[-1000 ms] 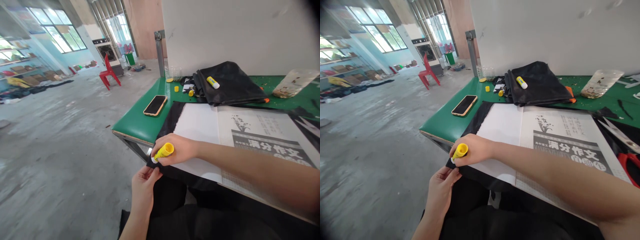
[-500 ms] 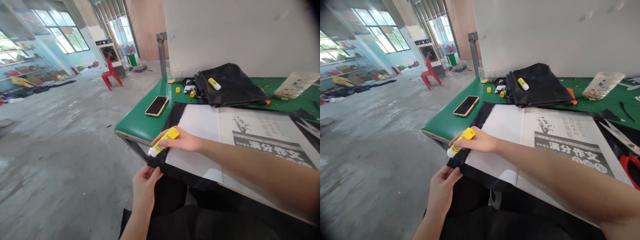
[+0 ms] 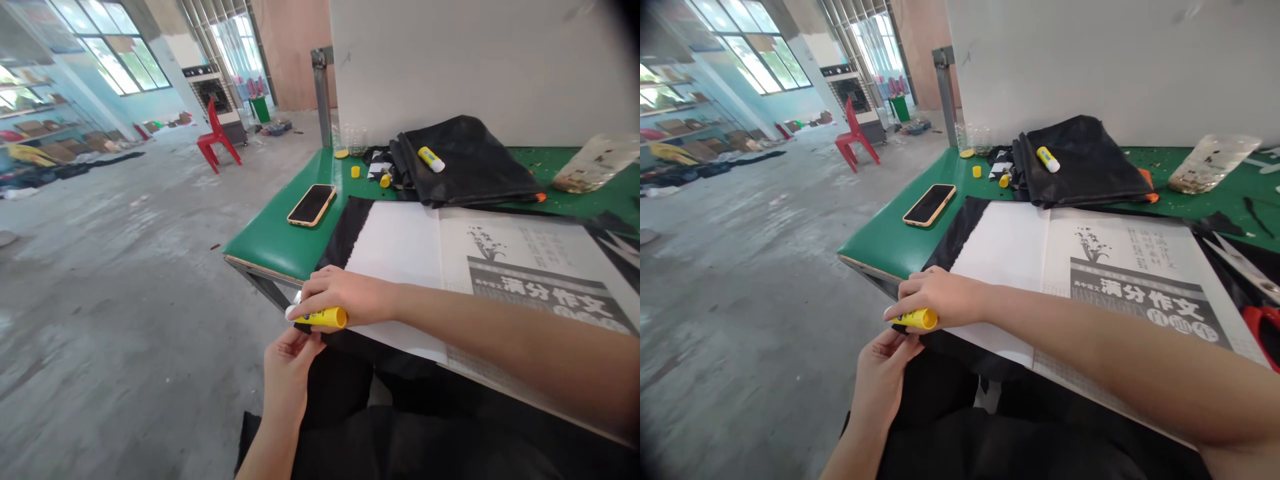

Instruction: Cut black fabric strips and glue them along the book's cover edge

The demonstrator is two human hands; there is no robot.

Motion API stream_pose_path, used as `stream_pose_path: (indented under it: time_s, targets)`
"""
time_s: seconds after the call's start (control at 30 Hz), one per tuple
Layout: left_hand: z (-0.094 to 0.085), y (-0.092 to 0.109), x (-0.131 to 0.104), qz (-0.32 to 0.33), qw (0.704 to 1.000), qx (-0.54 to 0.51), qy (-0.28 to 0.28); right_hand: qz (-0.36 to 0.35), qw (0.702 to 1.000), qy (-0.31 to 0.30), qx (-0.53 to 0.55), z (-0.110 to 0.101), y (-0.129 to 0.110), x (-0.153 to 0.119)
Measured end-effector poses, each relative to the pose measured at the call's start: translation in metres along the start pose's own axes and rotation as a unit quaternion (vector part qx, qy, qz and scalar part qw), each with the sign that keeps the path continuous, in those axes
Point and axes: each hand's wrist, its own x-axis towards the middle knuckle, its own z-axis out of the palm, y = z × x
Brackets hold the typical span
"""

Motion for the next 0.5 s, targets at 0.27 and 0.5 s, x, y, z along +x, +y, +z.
stream_pose_path:
  time_s: [0.27, 0.5]
  targets:
    - [0.0, -0.004, -0.002, 0.003, 1.0, -0.017, 0.006, 0.178, 0.941, 0.095, 0.274, -0.015, -0.011, -0.004]
    - [0.001, -0.002, -0.003, 0.016, 1.0, 0.006, 0.008, 0.117, 0.981, 0.05, 0.148, -0.005, -0.007, -0.001]
